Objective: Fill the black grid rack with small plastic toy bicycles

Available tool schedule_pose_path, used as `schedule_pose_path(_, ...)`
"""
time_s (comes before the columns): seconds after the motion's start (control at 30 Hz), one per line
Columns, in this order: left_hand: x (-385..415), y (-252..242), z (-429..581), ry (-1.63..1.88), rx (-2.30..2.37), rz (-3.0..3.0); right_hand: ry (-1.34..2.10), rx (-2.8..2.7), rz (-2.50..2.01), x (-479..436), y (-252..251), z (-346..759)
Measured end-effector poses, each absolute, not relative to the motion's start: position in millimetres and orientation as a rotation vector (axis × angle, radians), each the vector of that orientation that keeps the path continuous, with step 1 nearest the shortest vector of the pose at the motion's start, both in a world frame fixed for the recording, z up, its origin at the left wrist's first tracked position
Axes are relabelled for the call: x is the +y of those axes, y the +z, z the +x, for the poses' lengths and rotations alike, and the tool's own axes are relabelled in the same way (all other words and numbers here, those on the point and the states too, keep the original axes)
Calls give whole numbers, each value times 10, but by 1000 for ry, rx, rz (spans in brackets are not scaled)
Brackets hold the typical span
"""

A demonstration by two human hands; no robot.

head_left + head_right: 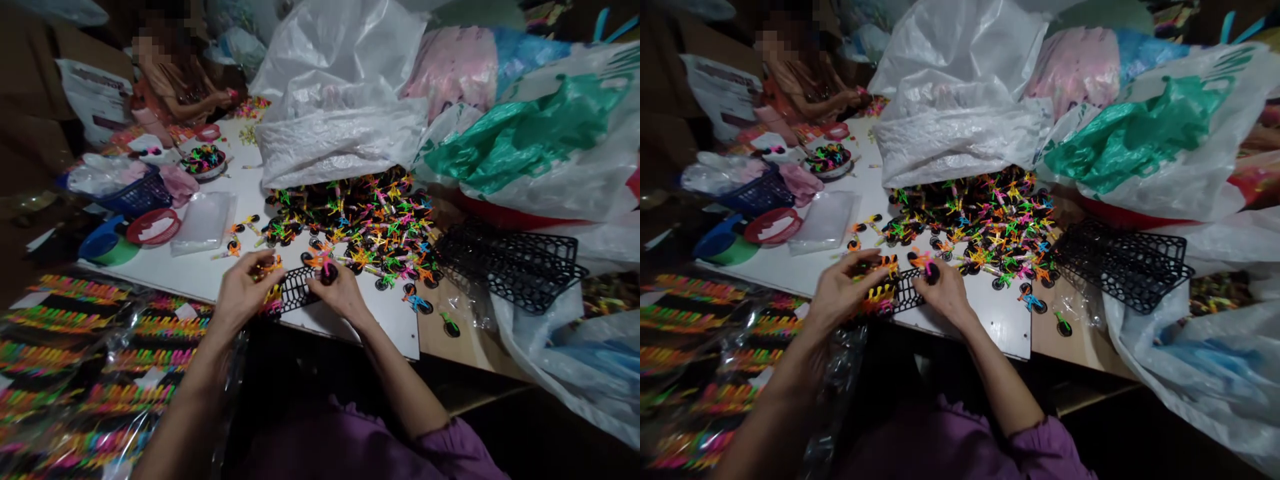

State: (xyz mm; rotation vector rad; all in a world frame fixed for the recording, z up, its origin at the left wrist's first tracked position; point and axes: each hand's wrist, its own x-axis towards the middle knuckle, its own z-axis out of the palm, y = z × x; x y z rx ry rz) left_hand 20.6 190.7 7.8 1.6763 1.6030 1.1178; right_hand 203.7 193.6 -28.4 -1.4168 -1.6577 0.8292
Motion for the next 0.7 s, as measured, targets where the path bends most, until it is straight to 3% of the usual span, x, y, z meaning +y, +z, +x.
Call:
schedule_pose_path(0.1,1717,-47,47,1005,1768,2084,903,-1614,-1513,1901,-648,1865)
schedule_pose_path(0.27,1467,-410,143,698,1616,2510,969,-1697,-1447,1816,-1081,1586)
schedule_pose_path(0.7,1477,-631,303,953,1627,2509,612,-2374,-1444,1827,-996,1652)
